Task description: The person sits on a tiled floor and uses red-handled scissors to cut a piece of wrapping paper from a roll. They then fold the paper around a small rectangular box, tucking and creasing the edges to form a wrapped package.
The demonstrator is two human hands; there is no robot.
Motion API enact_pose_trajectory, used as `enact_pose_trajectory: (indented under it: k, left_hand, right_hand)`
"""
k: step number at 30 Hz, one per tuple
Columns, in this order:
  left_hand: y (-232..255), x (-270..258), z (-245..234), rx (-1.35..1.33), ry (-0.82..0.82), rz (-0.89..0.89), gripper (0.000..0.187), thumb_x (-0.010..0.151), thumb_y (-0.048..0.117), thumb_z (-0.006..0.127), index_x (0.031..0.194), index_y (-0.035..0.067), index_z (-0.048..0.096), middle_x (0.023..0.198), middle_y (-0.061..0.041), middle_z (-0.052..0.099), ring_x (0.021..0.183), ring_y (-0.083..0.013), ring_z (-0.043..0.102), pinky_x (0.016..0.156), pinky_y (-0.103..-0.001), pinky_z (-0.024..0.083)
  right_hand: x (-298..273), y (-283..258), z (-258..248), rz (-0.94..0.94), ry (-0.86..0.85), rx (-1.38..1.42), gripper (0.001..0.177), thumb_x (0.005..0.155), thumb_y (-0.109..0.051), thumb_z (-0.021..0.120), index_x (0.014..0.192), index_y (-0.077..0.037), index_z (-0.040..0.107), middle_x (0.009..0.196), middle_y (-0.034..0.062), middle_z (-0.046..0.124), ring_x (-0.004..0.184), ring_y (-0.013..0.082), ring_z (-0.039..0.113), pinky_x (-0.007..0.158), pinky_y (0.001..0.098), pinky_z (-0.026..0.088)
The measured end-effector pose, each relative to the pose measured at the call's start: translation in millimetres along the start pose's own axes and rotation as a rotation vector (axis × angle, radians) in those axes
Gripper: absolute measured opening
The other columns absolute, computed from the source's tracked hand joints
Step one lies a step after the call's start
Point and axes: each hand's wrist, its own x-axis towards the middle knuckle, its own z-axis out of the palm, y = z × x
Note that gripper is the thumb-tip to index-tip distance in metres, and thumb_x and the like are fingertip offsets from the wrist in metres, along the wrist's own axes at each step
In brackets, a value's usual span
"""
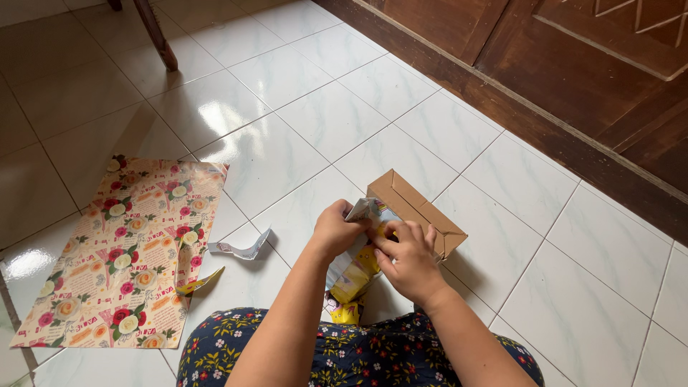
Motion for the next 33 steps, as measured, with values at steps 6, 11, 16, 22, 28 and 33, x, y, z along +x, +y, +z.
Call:
enact_pose_trajectory:
  k: [6, 11, 16, 22, 28, 33]
  left_hand:
    - [0, -1, 1, 0.016, 0.030, 0.022, 0.037, 0.077, 0.030, 0.082, 0.097, 0.004, 0.067, 0.093, -0.012, 0.076, 0.084, -0.0214, 0.074, 0.075, -0.035, 0.058]
    - [-2, -4, -4, -0.055, 0.045, 0.030, 0.034, 0.077, 0.028, 0.081, 0.097, 0.004, 0.068, 0.092, -0.010, 0.076, 0.083, -0.0185, 0.072, 0.074, -0.033, 0.057]
    - [-3, -14, 0, -0.139, 0.081, -0.069, 0.040, 0.079, 0.034, 0.078, 0.107, 0.008, 0.070, 0.098, -0.008, 0.077, 0.092, -0.0198, 0.073, 0.086, -0.037, 0.058]
    - [-23, -74, 57, 0.033, 0.575, 0.251, 0.115, 0.066, 0.044, 0.091, 0.150, 0.010, 0.021, 0.141, -0.020, 0.043, 0.134, -0.0419, 0.035, 0.110, -0.056, 0.021]
    - [-41, -78, 61, -0.180, 0.386, 0.303, 0.110, 0.074, 0.026, 0.085, 0.157, 0.007, 0.016, 0.148, -0.024, 0.037, 0.134, -0.0387, 0.040, 0.111, -0.049, 0.035]
    - [-46, -52, 43, -0.613, 0.114, 0.333, 0.076, 0.088, 0.018, 0.077, 0.151, 0.005, 0.037, 0.138, -0.017, 0.057, 0.125, -0.0249, 0.060, 0.106, -0.040, 0.051]
  right_hand:
    - [-8, 3, 17, -0.063, 0.208, 0.060, 0.050, 0.090, -0.025, 0.065, 0.137, -0.007, 0.066, 0.131, 0.0119, 0.052, 0.124, 0.0311, 0.038, 0.109, 0.0426, 0.032]
    - [-10, 27, 23, -0.054, 0.164, 0.517, 0.025, 0.088, -0.018, 0.075, 0.113, -0.015, 0.078, 0.135, 0.0058, 0.056, 0.127, 0.0240, 0.046, 0.112, 0.0378, 0.040]
    - [2, 65, 39, 0.272, 0.197, 1.138, 0.053, 0.089, -0.017, 0.073, 0.137, -0.006, 0.055, 0.133, 0.0046, 0.058, 0.126, 0.0168, 0.050, 0.107, 0.0334, 0.040]
    - [6, 81, 77, 0.421, 0.100, 1.382, 0.031, 0.093, -0.020, 0.069, 0.118, 0.000, 0.067, 0.104, 0.0033, 0.073, 0.098, 0.0111, 0.067, 0.092, 0.0275, 0.054]
    - [14, 92, 91, 0.414, 0.288, 1.423, 0.018, 0.096, -0.019, 0.074, 0.088, -0.003, 0.068, 0.082, 0.0008, 0.068, 0.076, 0.0084, 0.061, 0.074, 0.0251, 0.052]
    - [6, 81, 88, 0.461, 0.351, 1.333, 0.026, 0.097, -0.021, 0.075, 0.080, -0.004, 0.066, 0.076, -0.0008, 0.063, 0.071, 0.0081, 0.057, 0.068, 0.0250, 0.052]
